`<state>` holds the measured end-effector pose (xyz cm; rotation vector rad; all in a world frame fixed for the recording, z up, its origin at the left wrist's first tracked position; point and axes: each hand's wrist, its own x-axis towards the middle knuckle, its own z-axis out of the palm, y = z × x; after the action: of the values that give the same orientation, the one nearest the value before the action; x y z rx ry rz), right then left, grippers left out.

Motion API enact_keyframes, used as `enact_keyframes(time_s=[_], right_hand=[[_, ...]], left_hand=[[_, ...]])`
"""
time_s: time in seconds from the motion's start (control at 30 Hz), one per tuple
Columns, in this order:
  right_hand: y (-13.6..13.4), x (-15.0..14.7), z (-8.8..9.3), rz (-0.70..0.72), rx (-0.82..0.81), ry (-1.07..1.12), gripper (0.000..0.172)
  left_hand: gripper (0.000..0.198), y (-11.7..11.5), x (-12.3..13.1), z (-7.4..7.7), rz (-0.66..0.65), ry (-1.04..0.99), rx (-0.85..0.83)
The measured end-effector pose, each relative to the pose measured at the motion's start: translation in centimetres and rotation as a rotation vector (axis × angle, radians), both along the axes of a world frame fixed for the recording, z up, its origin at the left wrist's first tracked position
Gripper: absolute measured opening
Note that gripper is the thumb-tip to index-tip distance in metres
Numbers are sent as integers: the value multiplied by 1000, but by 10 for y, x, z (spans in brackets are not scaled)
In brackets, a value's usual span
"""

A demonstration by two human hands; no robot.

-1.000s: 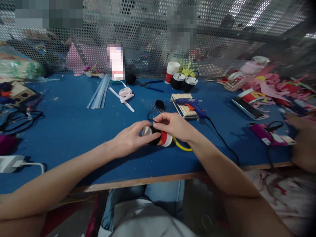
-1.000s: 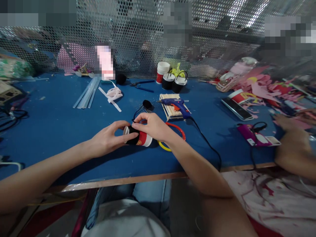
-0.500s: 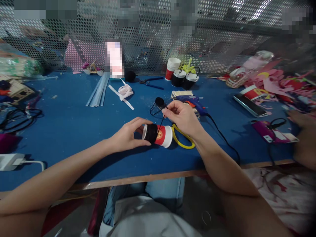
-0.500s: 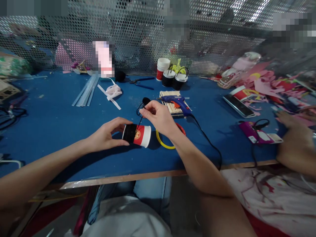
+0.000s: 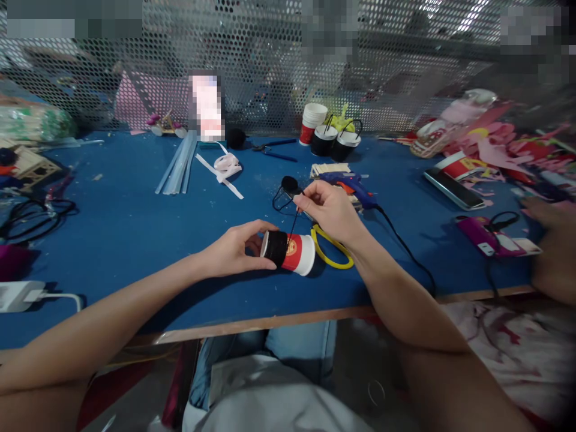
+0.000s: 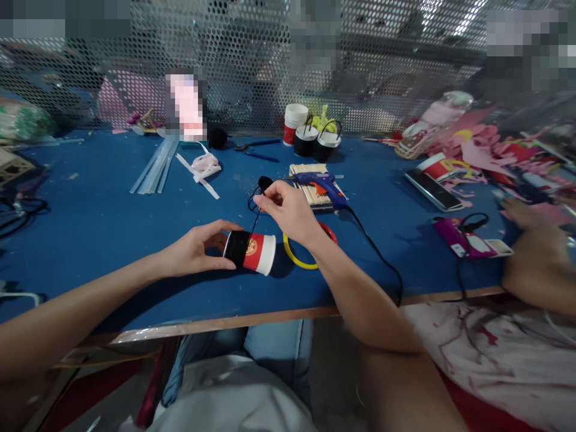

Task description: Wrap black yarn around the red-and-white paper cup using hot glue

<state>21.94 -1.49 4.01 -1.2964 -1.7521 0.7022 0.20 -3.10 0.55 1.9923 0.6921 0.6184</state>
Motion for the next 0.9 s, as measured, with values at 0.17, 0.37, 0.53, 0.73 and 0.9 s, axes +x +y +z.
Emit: enact_keyframes(time_s=[0.17, 0.37, 0.53, 0.73, 0.9], right_hand=[[-1, -2, -3, 24, -13, 5, 27], [-2, -4, -6, 72, -89, 12, 29], [-2, -4, -7, 105, -119, -22, 31], [-2, -5, -12, 141, -163, -88, 27], [-4, -5, -12, 178, -207, -175, 26]], left_hand=[[57, 0, 0, -2, -17, -29, 86], [54, 1, -2, -4, -48, -93, 195], [53, 1, -2, -4, -59, -78, 276], [51, 2, -3, -3, -71, -39, 504], [43, 1, -2, -3, -74, 6, 646]])
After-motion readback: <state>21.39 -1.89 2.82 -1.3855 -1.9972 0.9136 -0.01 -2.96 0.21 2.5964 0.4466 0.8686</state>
